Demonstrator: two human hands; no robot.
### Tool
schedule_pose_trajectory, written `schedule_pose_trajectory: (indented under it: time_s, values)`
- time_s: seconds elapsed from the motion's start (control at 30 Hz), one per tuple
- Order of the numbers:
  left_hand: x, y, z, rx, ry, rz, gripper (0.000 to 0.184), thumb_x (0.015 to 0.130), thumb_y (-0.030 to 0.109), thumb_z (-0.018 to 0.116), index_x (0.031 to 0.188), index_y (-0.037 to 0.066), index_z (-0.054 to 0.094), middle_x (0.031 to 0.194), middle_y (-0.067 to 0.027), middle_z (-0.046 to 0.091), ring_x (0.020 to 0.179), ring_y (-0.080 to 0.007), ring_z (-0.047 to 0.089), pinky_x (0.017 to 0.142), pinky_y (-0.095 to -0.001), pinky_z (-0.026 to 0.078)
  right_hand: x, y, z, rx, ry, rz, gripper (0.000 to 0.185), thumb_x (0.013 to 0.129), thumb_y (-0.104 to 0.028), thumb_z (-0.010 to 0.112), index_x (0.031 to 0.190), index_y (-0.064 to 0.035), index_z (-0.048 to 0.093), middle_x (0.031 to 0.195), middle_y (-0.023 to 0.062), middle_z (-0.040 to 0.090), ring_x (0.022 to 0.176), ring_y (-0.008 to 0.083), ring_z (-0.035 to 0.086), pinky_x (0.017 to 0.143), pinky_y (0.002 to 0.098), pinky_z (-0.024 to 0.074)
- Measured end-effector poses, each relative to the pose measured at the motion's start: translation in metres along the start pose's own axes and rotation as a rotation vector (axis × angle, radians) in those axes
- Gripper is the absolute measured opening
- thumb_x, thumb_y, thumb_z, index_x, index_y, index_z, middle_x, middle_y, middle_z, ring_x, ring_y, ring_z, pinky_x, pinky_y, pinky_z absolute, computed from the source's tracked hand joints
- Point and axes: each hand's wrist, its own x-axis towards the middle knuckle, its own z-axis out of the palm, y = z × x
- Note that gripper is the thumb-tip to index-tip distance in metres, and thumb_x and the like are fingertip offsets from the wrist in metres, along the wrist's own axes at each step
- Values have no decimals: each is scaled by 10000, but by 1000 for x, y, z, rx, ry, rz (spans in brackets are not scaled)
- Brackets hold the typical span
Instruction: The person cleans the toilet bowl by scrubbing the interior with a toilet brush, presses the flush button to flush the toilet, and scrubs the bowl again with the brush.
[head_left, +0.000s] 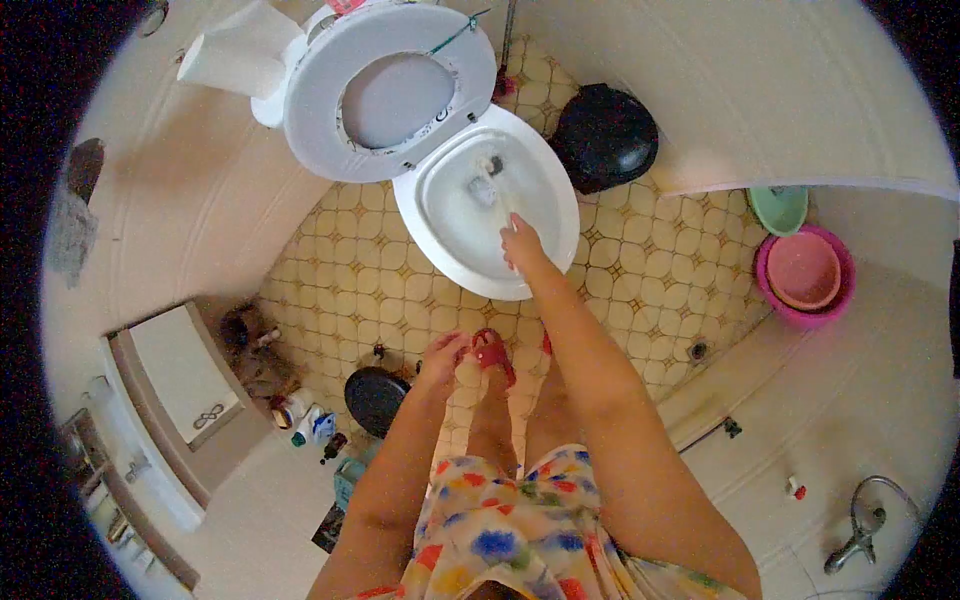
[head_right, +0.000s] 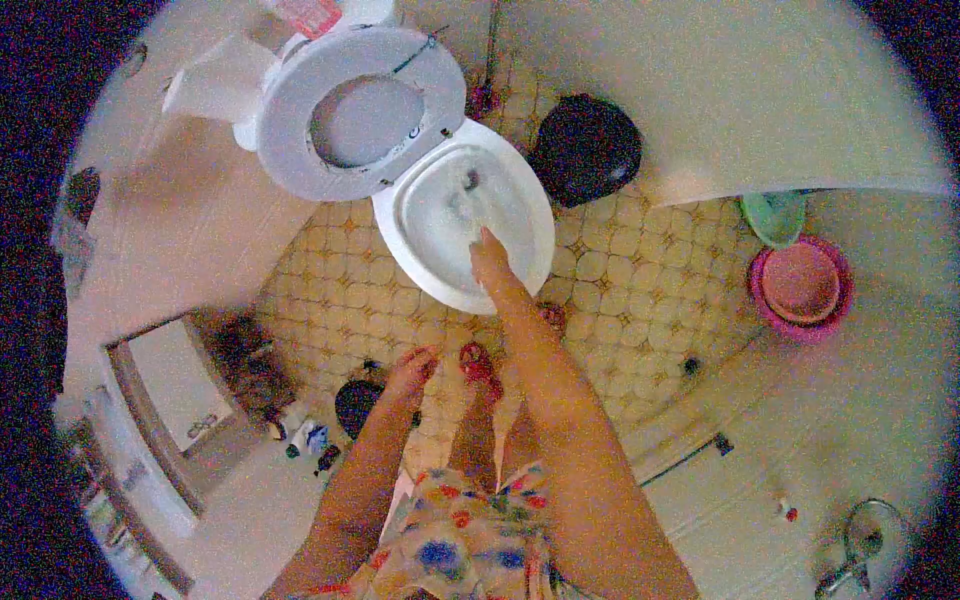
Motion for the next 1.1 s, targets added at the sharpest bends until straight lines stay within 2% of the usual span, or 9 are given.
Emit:
schedule_pose_trajectory:
  time_s: [0.13, 0.23, 0.4, 0.53, 0.63, 0.73, 0.83, 0.93, 1.1]
  values:
    - [12, -8, -33, 71, -4, 0, 151, 753, 163, 569, 868, 78, 521, 729, 13, 522, 666, -81, 477, 613, -189, 350, 63, 26, 23, 83, 12, -311, 415, 787, -218, 437, 1186, -129, 361, 692, 102, 507, 435, 221, 479, 330, 362, 370]
    - [12, -7, -55, 37, 6, -1, 147, 760, 174, 565, 864, 81, 518, 728, 16, 520, 667, -73, 473, 599, -185, 346, 23, -16, 27, 539, -54, -102, 388, 820, -245, 394, 1196, -167, 339, 565, 49, 436, 398, 165, 405, 308, 319, 301]
    - [3, -3, -82, 46, 17, 26, 149, 759, 188, 567, 862, 93, 517, 724, 26, 517, 665, -63, 469, 579, -181, 339, 9, -18, 45, 651, -6, -19, 409, 845, -252, 346, 1246, -198, 285, 528, 7, 363, 366, 87, 308, 321, 241, 249]
    - [-9, 10, -80, 85, 123, -28, 159, 751, 197, 576, 865, 102, 519, 720, 30, 515, 653, -61, 461, 577, -178, 336, 15, 9, 69, 471, -89, -37, 357, 861, -229, 342, 1217, -219, 367, 519, 1, 371, 352, 87, 292, 321, 242, 249]
    - [-7, 10, -83, 86, 81, -32, 171, 747, 205, 583, 869, 103, 520, 720, 31, 515, 647, -59, 458, 578, -177, 338, 6, 40, 65, -49, -212, -135, 328, 852, -228, 365, 1171, -195, 427, 616, 88, 515, 458, 160, 478, 388, 312, 398]
    - [2, 7, -73, 93, 61, -33, 179, 742, 204, 587, 868, 96, 520, 718, 32, 514, 641, -59, 456, 574, -175, 336, -11, 40, 39, -324, -286, -275, 345, 852, -190, 361, 1193, -178, 412, 578, 48, 458, 475, 145, 433, 440, 274, 368]
    - [12, 4, -54, 88, 40, -12, 188, 739, 211, 591, 863, 90, 520, 713, 30, 515, 639, -59, 457, 568, -171, 332, 13, 70, 9, -739, -296, -483, 351, 840, -163, 354, 1186, -139, 411, 719, 117, 552, 638, 223, 520, 589, 311, 416]
    - [26, 4, -41, 83, 2, -19, 196, 739, 222, 593, 859, 87, 519, 710, 24, 519, 641, -62, 461, 572, -171, 334, -2, 44, -25, -855, -481, -369, 358, 830, -150, 362, 1185, -142, 406, 863, 171, 565, 737, 287, 539, 676, 338, 417]
    - [26, 16, -3, 126, 66, -35, 179, 741, 214, 588, 853, 93, 521, 712, 20, 525, 665, -65, 478, 594, -189, 345, 9, 37, -7, -639, -375, -490, 352, 835, -167, 356, 1184, -163, 407, 894, 187, 559, 757, 295, 546, 690, 347, 417]
